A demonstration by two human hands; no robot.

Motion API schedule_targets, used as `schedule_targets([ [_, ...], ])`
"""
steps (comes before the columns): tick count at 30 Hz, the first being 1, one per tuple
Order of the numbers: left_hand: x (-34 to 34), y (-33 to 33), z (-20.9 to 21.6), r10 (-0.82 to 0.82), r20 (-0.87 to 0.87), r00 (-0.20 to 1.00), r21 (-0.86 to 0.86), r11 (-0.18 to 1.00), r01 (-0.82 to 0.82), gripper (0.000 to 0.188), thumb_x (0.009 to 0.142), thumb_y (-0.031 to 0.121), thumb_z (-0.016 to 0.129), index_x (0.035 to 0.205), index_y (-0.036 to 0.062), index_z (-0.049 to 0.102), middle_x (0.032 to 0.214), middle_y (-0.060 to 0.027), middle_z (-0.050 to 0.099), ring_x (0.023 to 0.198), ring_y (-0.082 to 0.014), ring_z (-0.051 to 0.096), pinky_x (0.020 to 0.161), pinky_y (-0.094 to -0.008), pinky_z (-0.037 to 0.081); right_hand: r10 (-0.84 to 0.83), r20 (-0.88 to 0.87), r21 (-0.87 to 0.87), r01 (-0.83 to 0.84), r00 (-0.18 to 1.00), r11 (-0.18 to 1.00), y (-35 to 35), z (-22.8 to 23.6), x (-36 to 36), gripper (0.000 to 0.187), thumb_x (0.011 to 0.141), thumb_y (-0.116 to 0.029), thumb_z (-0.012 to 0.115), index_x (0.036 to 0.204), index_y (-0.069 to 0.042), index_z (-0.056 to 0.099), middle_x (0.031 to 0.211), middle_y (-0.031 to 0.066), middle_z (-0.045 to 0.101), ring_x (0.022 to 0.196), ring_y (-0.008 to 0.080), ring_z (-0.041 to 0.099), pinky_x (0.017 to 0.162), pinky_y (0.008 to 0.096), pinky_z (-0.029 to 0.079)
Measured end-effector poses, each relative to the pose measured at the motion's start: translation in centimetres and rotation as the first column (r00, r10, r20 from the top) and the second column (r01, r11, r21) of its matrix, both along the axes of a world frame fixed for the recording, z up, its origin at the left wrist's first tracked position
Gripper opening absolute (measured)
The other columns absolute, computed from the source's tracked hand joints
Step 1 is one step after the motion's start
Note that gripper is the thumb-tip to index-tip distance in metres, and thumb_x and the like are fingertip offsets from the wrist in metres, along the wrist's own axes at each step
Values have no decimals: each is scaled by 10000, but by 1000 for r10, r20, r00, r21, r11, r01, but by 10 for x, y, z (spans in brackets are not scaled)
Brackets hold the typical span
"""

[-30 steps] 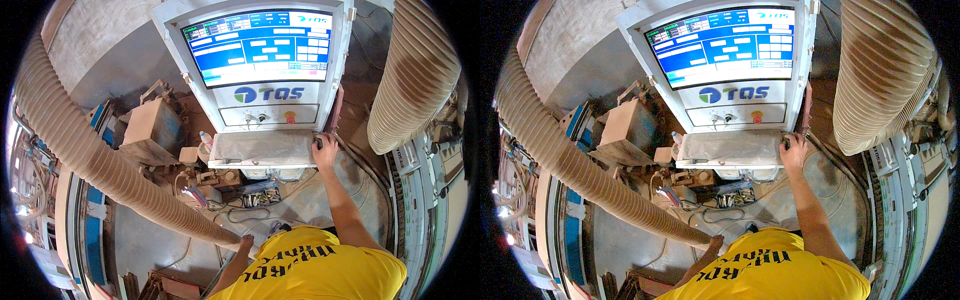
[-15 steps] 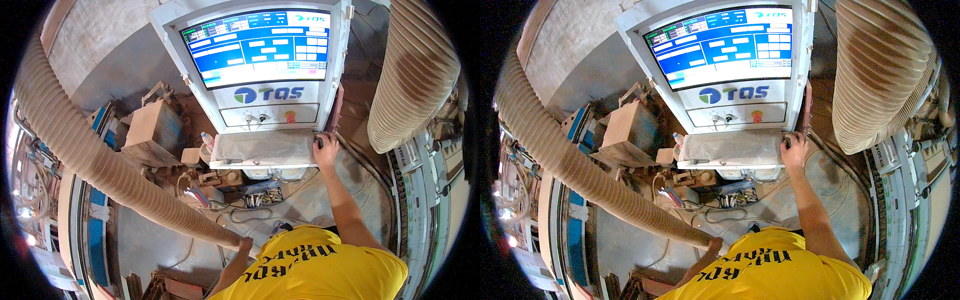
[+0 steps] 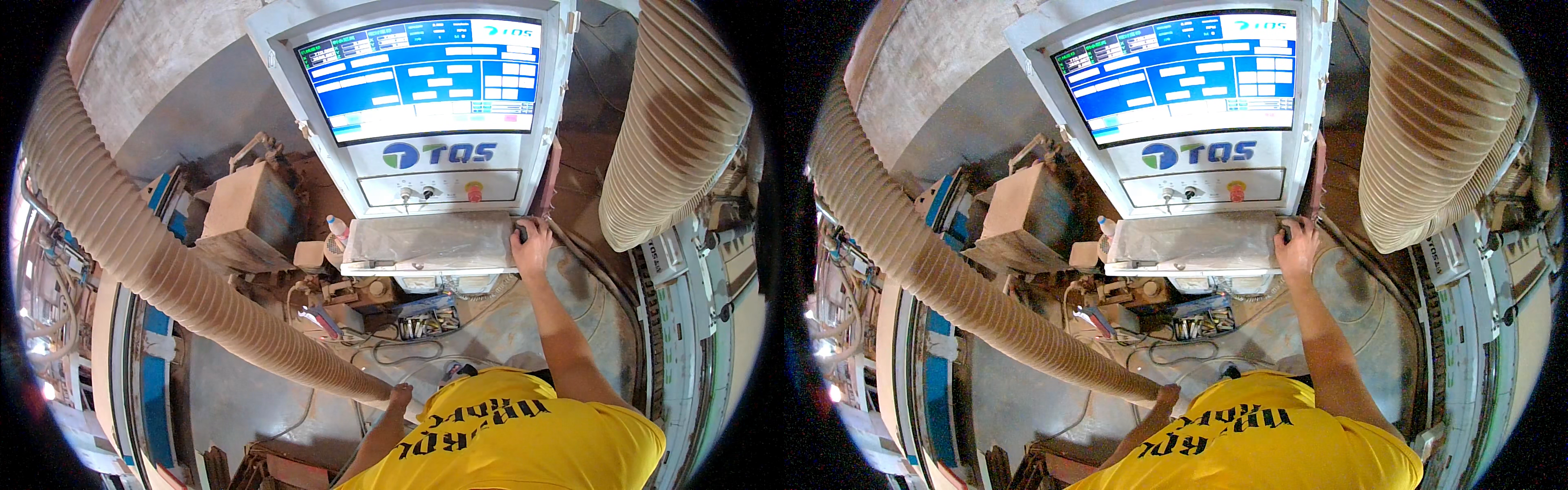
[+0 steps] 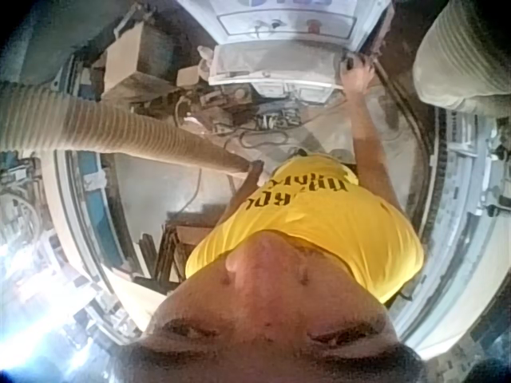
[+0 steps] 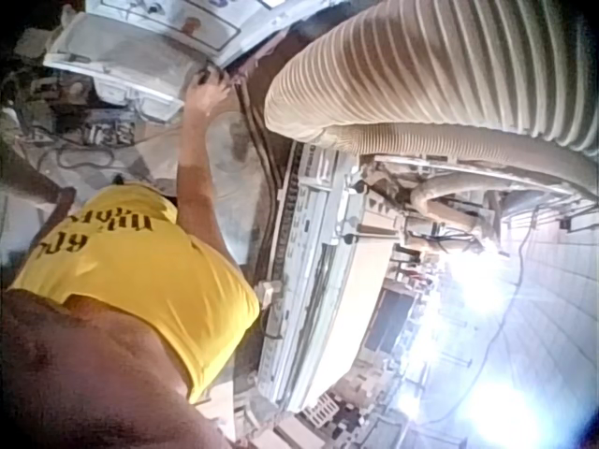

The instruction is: The person operates a CNC wood-cutting machine by using the control panel interface, then positions curved wooden panels onto the machine's work surface and aligns them using a large ruler.

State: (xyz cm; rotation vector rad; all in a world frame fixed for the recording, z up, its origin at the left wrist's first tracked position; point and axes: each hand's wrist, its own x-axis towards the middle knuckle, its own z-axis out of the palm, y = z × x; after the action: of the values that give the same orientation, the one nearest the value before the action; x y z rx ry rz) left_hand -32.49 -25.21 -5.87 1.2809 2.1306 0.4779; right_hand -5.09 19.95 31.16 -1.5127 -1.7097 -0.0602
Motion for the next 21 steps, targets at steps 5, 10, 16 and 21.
schedule_targets([
  [5, -5, 0, 0, 10, 24, 1000, 30, 999, -11, 106, 826, 156, 648, 901, 91, 687, 927, -148, 699, 886, -354, 709, 735, -490, 582, 19, -32, 24, -18, 999, 1000, -2, 7, -4, 261, 801, -147, 719, 1061, -126, 702, 1241, 125, 595, 1164, 379, 540, 999, 516, 437],
  [10, -5, 7, 23, 279, 324, 904, -320, 932, -173, 496, 882, 308, 659, 1287, 22, 681, 1226, -224, 706, 1177, -359, 658, 1023, -425, 507, 19, -32, 47, -17, 999, 999, -2, 6, -2, 261, 798, -139, 721, 1058, -111, 710, 1237, 140, 601, 1159, 383, 556, 997, 509, 450],
  [16, 0, 7, 29, 380, 309, 872, -366, 894, -259, 476, 869, 290, 668, 1255, 12, 700, 1241, -228, 699, 1170, -336, 663, 1016, -410, 509, 69, -55, 51, -67, 996, 996, 1, 3, -1, 273, 802, -147, 718, 1071, -98, 720, 1254, 179, 599, 1167, 404, 561, 1001, 505, 468],
  [21, -3, 6, 27, 204, 276, 939, -301, 946, -117, 491, 875, 298, 665, 1270, 6, 686, 1241, -231, 698, 1168, -337, 664, 1015, -413, 510, 92, -60, 42, -89, 994, 995, 1, 3, 0, 278, 797, -129, 721, 1073, -97, 720, 1252, 182, 601, 1152, 403, 561, 1006, 502, 467],
])
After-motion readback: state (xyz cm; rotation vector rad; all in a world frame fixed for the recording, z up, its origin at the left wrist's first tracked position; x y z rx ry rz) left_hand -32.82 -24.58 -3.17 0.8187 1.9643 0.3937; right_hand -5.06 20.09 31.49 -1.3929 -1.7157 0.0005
